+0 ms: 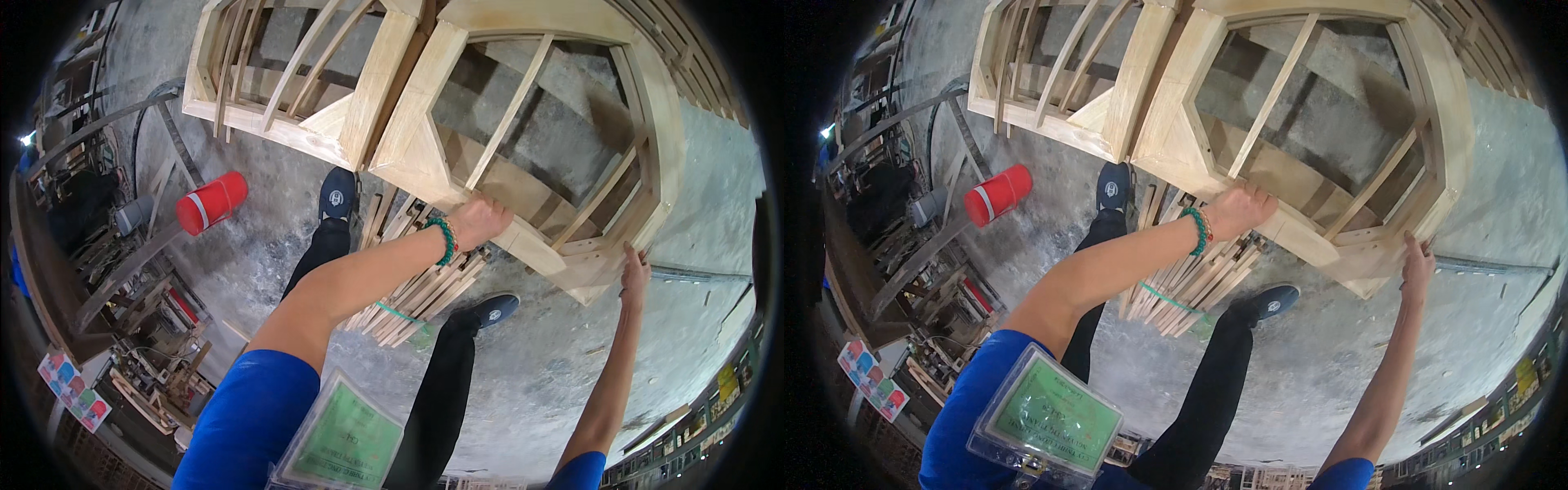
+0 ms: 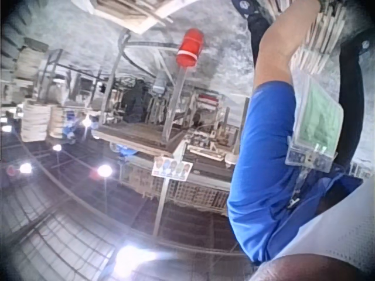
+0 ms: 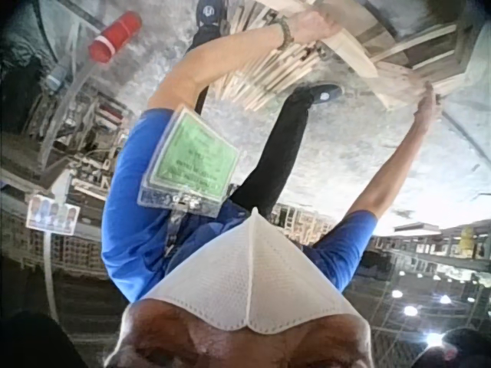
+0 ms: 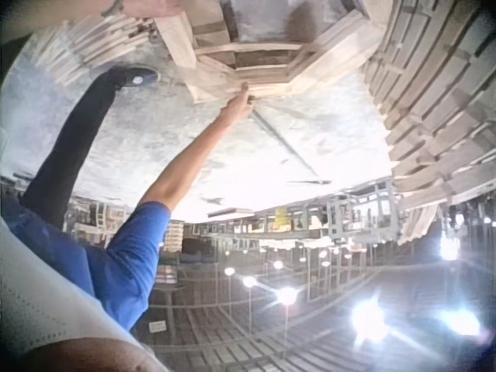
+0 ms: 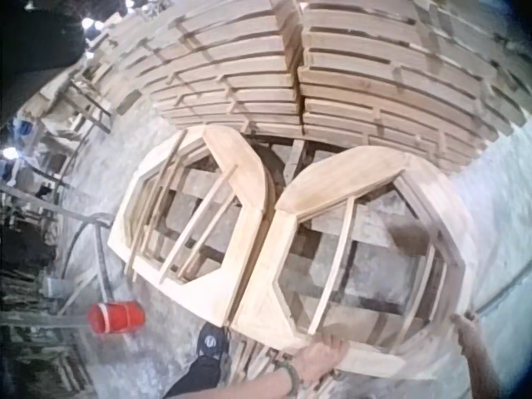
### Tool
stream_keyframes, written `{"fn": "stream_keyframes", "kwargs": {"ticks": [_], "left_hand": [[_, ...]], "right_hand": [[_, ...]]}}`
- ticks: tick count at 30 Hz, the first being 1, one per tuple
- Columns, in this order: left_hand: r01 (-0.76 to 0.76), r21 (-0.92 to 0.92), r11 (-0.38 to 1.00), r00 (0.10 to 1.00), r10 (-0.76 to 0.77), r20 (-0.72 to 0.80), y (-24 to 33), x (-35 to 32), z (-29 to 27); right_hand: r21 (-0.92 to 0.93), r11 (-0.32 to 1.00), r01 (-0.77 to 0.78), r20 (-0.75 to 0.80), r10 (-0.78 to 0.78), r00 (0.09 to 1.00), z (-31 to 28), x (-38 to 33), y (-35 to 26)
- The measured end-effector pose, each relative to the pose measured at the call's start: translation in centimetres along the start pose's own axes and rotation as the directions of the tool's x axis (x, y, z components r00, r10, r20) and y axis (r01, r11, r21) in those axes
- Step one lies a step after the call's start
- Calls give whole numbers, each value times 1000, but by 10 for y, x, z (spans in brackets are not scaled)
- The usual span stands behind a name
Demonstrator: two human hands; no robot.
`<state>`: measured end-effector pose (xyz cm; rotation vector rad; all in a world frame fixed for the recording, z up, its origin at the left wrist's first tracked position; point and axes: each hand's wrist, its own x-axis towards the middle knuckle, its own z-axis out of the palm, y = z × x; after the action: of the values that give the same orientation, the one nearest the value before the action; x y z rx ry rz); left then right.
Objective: The person picks up a wooden frame and places it on a table, then walks to a pile of curved wooden pieces. They repeatedly pick up individual pieces, inspect them, and stack them into neat piles on the floor.
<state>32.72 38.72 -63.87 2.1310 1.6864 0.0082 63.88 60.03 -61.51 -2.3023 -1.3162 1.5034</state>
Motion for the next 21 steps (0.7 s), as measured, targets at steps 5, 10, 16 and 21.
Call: {"fn": "stream_keyframes", "kwargs": {"ticks": [5, 10, 16, 21], "left_hand": [[-72, 6, 997, 990, 70, 125, -1, 7, -1], [67, -49, 997, 969, -77, -235, -8, -26, -27], [560, -491, 667, 813, -557, 170, 17, -149, -28], [719, -487, 496, 692, -436, 576, 67, -215, -37]], "right_hand": [[6, 996, 85, 28, -85, 996, -13, 6, 12], [-213, 798, 564, -356, -601, 716, 33, -67, 22], [-113, 969, 219, 63, -213, 975, 127, -230, 138], [-130, 991, 28, 72, -19, 997, 234, -218, 169]]}}
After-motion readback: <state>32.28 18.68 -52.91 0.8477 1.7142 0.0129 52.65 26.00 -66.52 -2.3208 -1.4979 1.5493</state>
